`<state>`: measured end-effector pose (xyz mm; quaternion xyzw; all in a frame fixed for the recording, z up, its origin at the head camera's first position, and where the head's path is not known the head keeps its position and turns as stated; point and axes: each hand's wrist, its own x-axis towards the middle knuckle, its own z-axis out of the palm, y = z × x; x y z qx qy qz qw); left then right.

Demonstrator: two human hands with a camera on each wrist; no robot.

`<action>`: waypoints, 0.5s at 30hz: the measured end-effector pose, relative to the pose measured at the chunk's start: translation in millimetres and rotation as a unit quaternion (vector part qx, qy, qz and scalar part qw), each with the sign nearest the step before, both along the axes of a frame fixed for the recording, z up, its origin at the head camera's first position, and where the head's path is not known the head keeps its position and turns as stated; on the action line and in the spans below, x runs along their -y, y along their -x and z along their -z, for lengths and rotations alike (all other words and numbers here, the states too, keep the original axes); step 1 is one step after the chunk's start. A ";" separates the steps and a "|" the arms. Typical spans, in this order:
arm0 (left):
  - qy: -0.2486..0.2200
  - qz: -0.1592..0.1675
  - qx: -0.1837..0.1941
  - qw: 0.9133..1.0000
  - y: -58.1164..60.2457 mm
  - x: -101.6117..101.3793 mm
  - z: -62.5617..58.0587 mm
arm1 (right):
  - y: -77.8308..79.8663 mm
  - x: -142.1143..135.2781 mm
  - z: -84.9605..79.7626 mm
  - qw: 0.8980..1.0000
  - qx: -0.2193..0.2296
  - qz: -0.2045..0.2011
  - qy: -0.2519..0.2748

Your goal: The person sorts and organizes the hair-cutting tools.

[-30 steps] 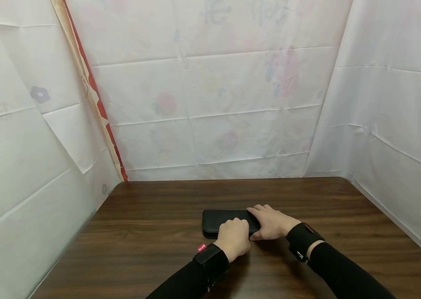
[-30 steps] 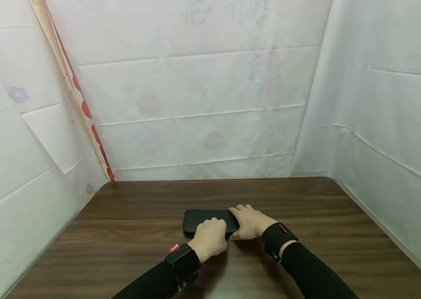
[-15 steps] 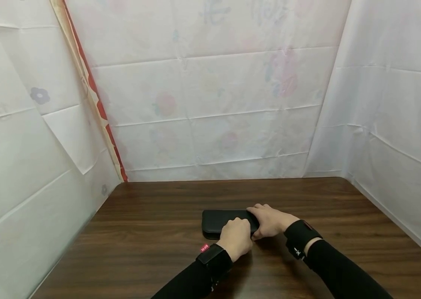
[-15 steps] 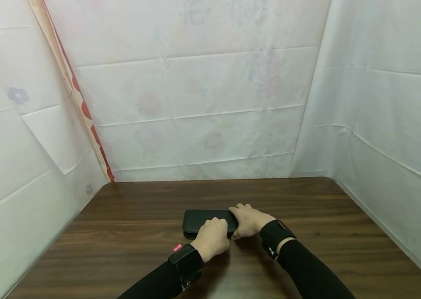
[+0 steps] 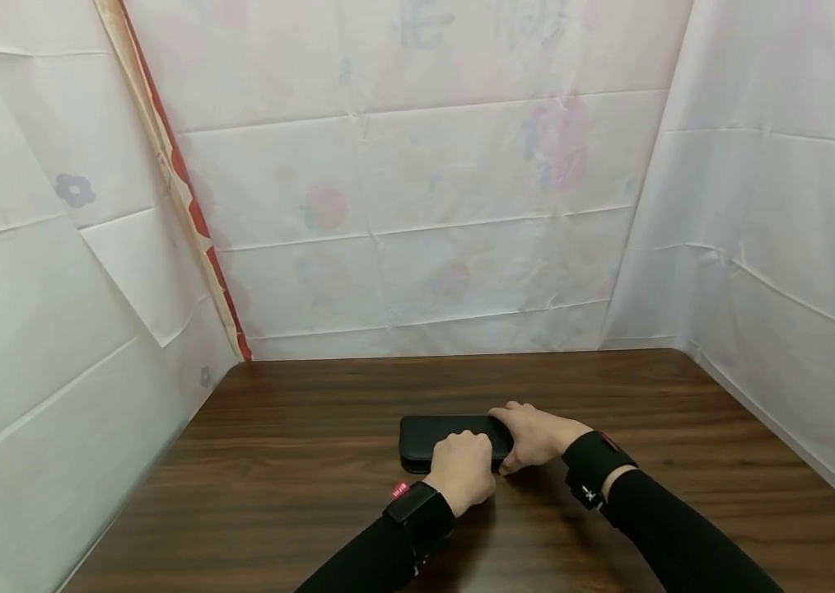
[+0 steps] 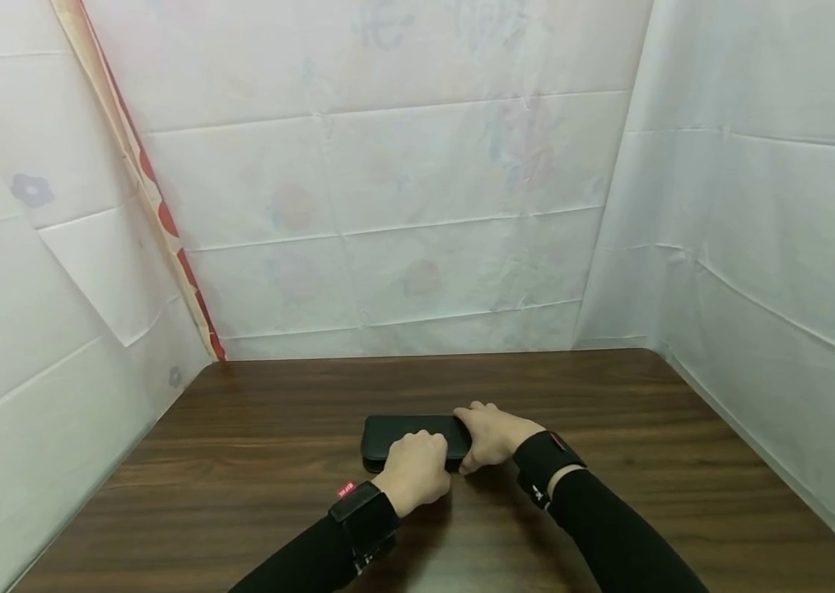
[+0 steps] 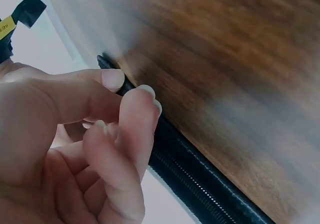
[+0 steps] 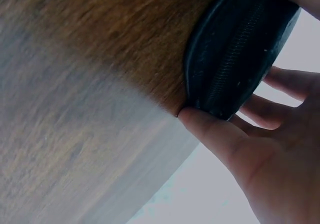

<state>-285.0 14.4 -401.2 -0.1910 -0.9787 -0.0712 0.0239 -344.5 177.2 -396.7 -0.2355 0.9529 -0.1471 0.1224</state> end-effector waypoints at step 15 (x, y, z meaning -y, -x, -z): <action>0.022 0.000 -0.005 1.000 -0.5 0.9 3.4 | 2.3 1.0 -0.9 1.000 0.007 0.005 -0.004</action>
